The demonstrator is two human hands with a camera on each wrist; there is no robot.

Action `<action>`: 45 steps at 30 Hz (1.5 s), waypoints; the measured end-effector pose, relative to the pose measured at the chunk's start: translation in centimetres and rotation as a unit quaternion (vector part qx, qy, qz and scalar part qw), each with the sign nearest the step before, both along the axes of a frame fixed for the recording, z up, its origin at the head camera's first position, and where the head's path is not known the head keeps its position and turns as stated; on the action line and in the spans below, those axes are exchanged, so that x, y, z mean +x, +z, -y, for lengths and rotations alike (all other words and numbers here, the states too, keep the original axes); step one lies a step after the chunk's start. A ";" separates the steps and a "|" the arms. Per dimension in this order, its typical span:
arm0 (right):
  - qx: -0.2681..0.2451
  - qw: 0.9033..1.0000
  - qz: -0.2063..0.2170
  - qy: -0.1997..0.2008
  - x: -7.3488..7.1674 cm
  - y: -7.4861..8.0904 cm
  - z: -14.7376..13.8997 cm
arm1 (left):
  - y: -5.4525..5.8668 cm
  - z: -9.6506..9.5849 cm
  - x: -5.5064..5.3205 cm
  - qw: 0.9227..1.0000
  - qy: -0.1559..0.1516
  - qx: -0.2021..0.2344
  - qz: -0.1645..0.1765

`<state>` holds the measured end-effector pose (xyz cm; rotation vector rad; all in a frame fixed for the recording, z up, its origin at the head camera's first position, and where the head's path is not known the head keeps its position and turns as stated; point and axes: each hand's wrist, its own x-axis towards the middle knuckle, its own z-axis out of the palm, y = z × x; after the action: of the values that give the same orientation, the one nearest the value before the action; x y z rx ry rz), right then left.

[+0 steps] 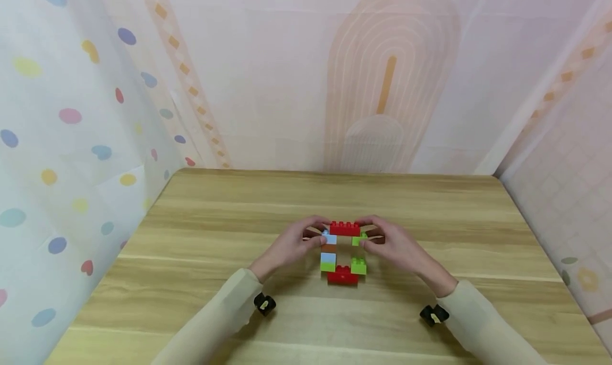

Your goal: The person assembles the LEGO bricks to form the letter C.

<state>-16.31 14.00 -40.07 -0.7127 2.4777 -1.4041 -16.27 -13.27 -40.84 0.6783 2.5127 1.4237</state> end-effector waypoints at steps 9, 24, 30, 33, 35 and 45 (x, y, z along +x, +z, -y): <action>0.001 1.000 0.012 0.015 -1.3 -0.6 -0.1 | -0.3 -0.1 -0.8 1.000 0.000 -0.021 0.024; 0.045 0.997 0.046 0.048 -2.4 -1.5 0.1 | -1.4 -0.1 -1.4 0.998 0.000 -0.043 0.051; 0.059 0.995 0.053 0.053 -2.7 -1.8 0.2 | -1.6 -0.3 -1.6 0.996 0.001 -0.064 0.062; 0.067 0.995 0.054 0.052 -2.8 -2.0 0.3 | -1.6 -0.5 -1.7 0.996 0.001 -0.076 0.056; 0.073 0.995 0.054 0.050 -2.8 -2.0 0.4 | -1.7 -0.5 -1.8 0.995 -0.001 -0.081 0.053; 0.068 0.996 0.041 0.047 -2.3 -1.8 -0.2 | -1.8 0.0 -1.4 0.996 -0.006 -0.068 0.049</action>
<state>-18.61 14.25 -41.88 -0.7185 2.4154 -1.1946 -17.67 -13.23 -42.67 0.5819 2.4969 1.2377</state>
